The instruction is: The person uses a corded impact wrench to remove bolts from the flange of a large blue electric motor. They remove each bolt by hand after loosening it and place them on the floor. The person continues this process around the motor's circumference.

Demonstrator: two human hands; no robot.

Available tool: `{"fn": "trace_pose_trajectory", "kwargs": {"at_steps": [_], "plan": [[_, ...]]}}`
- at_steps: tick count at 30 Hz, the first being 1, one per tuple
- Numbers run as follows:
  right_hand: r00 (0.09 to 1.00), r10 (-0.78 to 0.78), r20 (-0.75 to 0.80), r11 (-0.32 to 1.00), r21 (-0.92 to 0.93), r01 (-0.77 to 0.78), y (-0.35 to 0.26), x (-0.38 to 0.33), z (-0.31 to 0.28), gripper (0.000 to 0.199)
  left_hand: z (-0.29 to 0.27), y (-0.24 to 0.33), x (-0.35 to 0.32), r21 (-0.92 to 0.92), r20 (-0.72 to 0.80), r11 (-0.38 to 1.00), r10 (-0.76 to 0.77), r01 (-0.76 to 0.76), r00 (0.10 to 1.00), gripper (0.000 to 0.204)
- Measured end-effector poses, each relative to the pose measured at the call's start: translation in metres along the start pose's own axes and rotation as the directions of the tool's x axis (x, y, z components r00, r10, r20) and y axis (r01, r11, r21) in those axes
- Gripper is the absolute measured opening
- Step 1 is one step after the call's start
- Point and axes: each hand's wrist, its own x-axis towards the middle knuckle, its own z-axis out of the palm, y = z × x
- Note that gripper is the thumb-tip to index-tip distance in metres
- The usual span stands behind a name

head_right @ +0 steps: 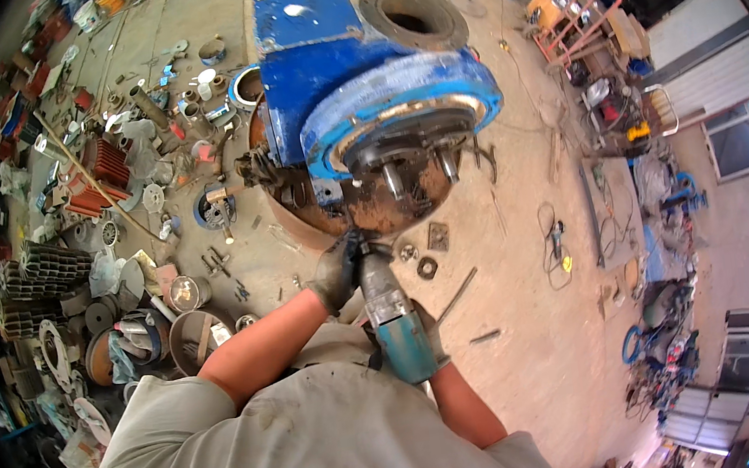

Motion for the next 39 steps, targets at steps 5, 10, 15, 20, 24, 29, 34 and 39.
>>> {"fn": "trace_pose_trajectory", "kwargs": {"at_steps": [5,10,15,20,24,29,34,39], "plan": [[0.997,-0.077,-0.028,0.994,-0.078,0.075,0.002,0.005,-0.022,0.064,0.085,0.047,-0.032,0.060,-0.022,0.998,-0.001,0.002,1.000,0.036],[0.963,-0.266,0.032,0.956,-0.121,0.268,-0.003,0.003,-0.006,0.057,0.097,0.051,-0.020,0.135,-0.035,0.991,0.018,-0.013,0.999,0.035],[0.955,-0.295,0.028,0.906,-0.309,0.289,-0.003,0.027,-0.041,0.058,0.109,0.062,-0.014,0.159,-0.087,0.987,0.029,-0.015,0.996,0.036],[0.960,-0.276,0.048,0.932,-0.230,0.280,-0.009,0.030,-0.029,0.055,0.071,0.036,0.014,0.244,-0.187,0.967,0.119,-0.071,0.975,0.035],[0.939,-0.343,-0.012,0.882,-0.348,0.317,-0.010,0.040,-0.041,0.050,0.079,0.043,0.010,0.383,-0.110,0.917,0.167,-0.113,0.980,0.035],[0.623,-0.534,0.571,-0.537,-0.799,0.272,-0.054,-0.008,0.010,0.055,0.098,0.068,-0.007,-0.054,0.136,0.999,0.002,0.005,0.991,0.047],[0.689,-0.463,0.557,-0.710,-0.699,0.088,-0.080,-0.032,0.045,0.049,0.110,0.065,-0.011,0.037,0.135,0.989,0.136,-0.142,0.982,0.048],[0.691,-0.460,0.557,-0.542,-0.793,0.279,-0.070,-0.009,0.022,0.049,0.116,0.074,-0.008,0.003,0.048,0.999,0.033,-0.033,0.998,0.043]]}}
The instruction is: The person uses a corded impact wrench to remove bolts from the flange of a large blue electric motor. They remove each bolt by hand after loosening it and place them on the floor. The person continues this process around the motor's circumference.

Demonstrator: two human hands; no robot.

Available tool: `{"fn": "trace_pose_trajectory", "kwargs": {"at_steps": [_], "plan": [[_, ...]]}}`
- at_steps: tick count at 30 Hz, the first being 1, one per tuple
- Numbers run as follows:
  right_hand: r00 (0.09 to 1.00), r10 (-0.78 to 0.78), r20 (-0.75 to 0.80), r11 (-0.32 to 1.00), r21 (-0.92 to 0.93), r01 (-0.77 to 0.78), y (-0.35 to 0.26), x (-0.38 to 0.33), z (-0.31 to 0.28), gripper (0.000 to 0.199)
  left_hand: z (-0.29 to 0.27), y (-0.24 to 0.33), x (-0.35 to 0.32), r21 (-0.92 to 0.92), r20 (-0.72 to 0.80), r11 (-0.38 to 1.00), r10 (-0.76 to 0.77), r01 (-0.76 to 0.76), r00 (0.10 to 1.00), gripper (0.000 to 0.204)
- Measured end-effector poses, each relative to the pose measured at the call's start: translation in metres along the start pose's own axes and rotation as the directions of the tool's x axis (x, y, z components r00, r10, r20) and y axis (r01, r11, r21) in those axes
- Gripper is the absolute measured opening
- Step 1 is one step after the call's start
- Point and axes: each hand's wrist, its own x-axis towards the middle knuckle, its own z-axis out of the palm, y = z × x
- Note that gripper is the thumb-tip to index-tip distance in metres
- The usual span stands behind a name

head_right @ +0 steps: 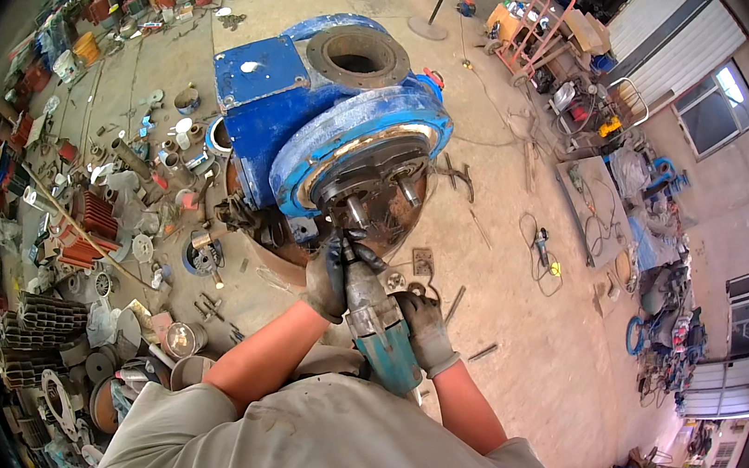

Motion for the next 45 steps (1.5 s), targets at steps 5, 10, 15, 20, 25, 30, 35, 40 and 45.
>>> {"fn": "trace_pose_trajectory", "kwargs": {"at_steps": [5,10,15,20,25,30,35,40,45], "plan": [[0.856,0.383,0.348,0.161,0.887,-0.432,-0.002,-0.016,0.042,0.043,0.008,0.005,0.009,-0.009,-0.120,1.000,-0.020,0.019,0.993,0.035],[0.959,0.254,0.126,0.769,0.576,-0.279,0.033,-0.030,0.072,0.055,0.011,0.009,0.012,-0.034,-0.226,0.999,-0.041,0.034,0.973,0.026],[0.996,0.085,0.020,0.965,0.245,-0.088,0.047,-0.035,0.055,0.064,-0.001,0.000,0.024,0.038,-0.268,0.999,-0.003,0.014,0.963,0.024],[0.993,0.013,-0.120,0.987,0.162,0.007,0.016,-0.028,0.031,0.059,-0.005,0.004,0.035,0.052,-0.316,0.996,-0.058,0.078,0.947,0.023],[0.991,0.017,-0.135,0.987,0.158,0.004,0.025,-0.038,0.037,0.057,0.011,0.008,0.023,0.043,-0.316,0.997,-0.045,0.062,0.948,0.023],[0.992,0.118,-0.036,0.965,0.239,-0.106,0.024,-0.048,0.045,0.046,0.011,0.004,0.015,-0.018,-0.324,0.998,-0.062,0.060,0.944,0.024],[0.959,0.269,0.095,0.822,0.496,-0.279,0.038,-0.064,0.062,0.053,-0.013,-0.009,0.007,-0.002,-0.376,0.994,-0.104,0.111,0.921,0.023],[0.890,0.357,0.284,0.611,0.649,-0.453,0.049,-0.072,0.080,0.062,-0.063,-0.036,0.011,-0.135,-0.509,0.980,-0.197,0.148,0.838,0.023],[0.815,0.388,0.431,0.378,0.732,-0.567,0.054,-0.065,0.094,0.048,-0.089,-0.042,0.009,-0.208,-0.517,0.962,-0.260,0.174,0.816,0.027]]}}
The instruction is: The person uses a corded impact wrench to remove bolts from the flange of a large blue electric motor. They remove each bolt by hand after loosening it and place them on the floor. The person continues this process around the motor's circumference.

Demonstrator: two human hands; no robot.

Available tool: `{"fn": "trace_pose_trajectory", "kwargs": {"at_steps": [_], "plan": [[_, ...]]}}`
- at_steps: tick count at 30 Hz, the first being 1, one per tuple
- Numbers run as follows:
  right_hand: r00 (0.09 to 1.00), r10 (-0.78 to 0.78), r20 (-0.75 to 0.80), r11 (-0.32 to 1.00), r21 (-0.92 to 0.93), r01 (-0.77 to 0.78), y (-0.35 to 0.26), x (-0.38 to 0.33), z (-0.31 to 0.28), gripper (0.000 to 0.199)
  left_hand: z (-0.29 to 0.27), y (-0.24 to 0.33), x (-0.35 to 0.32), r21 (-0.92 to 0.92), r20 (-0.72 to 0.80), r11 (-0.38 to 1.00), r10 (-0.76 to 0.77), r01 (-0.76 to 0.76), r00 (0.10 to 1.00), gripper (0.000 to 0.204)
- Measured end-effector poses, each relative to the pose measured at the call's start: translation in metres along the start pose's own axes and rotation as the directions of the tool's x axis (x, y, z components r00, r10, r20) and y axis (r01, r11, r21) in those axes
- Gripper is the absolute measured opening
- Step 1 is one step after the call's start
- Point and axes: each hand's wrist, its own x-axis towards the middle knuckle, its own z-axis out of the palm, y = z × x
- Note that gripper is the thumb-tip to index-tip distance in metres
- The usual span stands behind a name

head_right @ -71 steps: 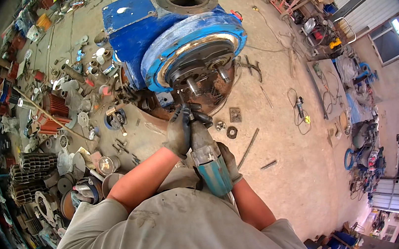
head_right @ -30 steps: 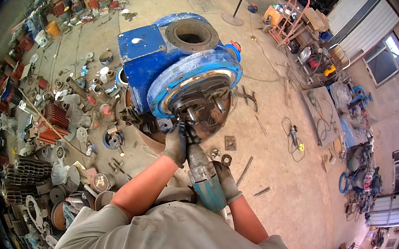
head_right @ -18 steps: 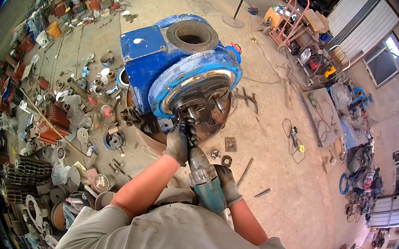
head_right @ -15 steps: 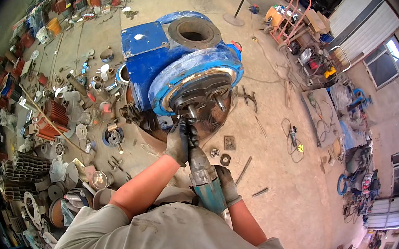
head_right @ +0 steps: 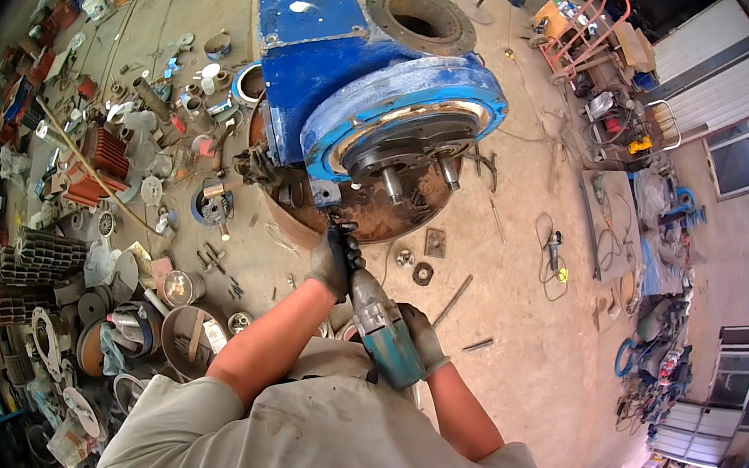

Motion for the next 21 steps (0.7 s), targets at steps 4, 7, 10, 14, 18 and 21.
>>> {"fn": "trace_pose_trajectory", "kwargs": {"at_steps": [4,7,10,14,18,21], "plan": [[0.973,0.213,0.093,0.886,0.401,-0.232,-0.015,-0.002,0.011,0.043,-0.008,0.004,0.009,-0.053,0.019,0.997,-0.060,0.061,0.998,0.028],[0.973,0.196,0.123,0.886,0.402,-0.230,-0.007,0.001,0.007,0.044,-0.011,0.003,0.014,-0.081,0.038,0.995,-0.061,0.064,0.997,0.029],[0.979,0.174,0.108,0.893,0.402,-0.203,-0.006,0.002,0.010,0.044,-0.020,-0.001,0.020,-0.155,0.098,0.986,-0.037,0.052,0.995,0.026],[0.983,0.163,0.088,0.904,0.387,-0.184,-0.006,0.002,0.012,0.044,-0.020,0.001,0.024,-0.139,0.069,0.987,-0.065,0.074,0.996,0.023],[0.993,0.087,0.081,0.972,0.212,-0.102,0.005,0.006,0.007,0.042,-0.020,0.009,0.020,-0.154,0.121,0.977,-0.132,0.150,0.984,0.025],[0.997,0.042,0.061,0.987,0.154,-0.051,0.010,0.006,0.011,0.040,-0.026,0.008,0.021,-0.184,0.131,0.968,-0.145,0.168,0.981,0.026]]}}
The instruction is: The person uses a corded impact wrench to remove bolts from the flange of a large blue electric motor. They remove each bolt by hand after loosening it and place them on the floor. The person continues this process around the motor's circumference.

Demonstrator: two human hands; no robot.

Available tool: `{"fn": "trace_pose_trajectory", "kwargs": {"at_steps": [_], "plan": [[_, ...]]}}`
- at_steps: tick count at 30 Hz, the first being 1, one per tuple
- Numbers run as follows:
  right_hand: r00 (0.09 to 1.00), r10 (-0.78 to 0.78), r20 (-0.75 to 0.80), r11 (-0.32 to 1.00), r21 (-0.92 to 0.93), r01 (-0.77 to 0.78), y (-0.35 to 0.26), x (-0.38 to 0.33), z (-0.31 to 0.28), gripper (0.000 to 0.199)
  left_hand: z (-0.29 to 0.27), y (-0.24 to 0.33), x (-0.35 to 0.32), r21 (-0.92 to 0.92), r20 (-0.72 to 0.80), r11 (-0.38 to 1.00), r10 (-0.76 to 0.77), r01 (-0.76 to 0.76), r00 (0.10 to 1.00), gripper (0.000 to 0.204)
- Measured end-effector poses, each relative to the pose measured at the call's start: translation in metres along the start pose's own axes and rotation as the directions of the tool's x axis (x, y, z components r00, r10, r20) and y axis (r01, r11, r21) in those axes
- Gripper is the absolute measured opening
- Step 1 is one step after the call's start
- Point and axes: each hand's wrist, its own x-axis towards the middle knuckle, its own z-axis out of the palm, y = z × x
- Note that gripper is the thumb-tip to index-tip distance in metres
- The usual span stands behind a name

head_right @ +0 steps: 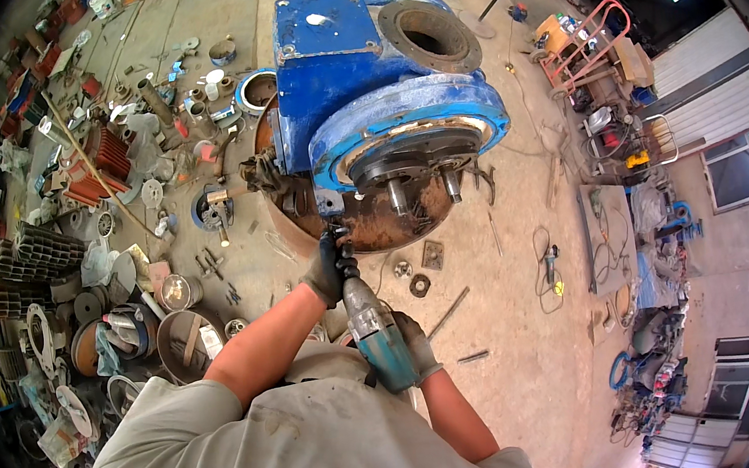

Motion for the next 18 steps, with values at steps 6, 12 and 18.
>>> {"fn": "trace_pose_trajectory", "kwargs": {"at_steps": [6,12,18], "plan": [[0.999,0.020,-0.026,1.000,0.025,-0.019,-0.006,0.000,0.006,0.039,-0.003,0.005,0.009,0.112,-0.043,0.994,0.004,0.000,0.999,0.028],[0.987,0.161,0.026,0.811,0.566,-0.148,-0.082,-0.030,0.049,0.041,0.021,-0.004,-0.017,0.146,0.157,0.985,0.064,-0.088,0.985,0.035],[0.993,0.116,-0.021,0.773,0.629,-0.077,-0.093,-0.058,0.039,0.053,0.068,-0.023,-0.075,0.372,0.514,0.882,0.062,-0.288,0.855,0.063]]}}
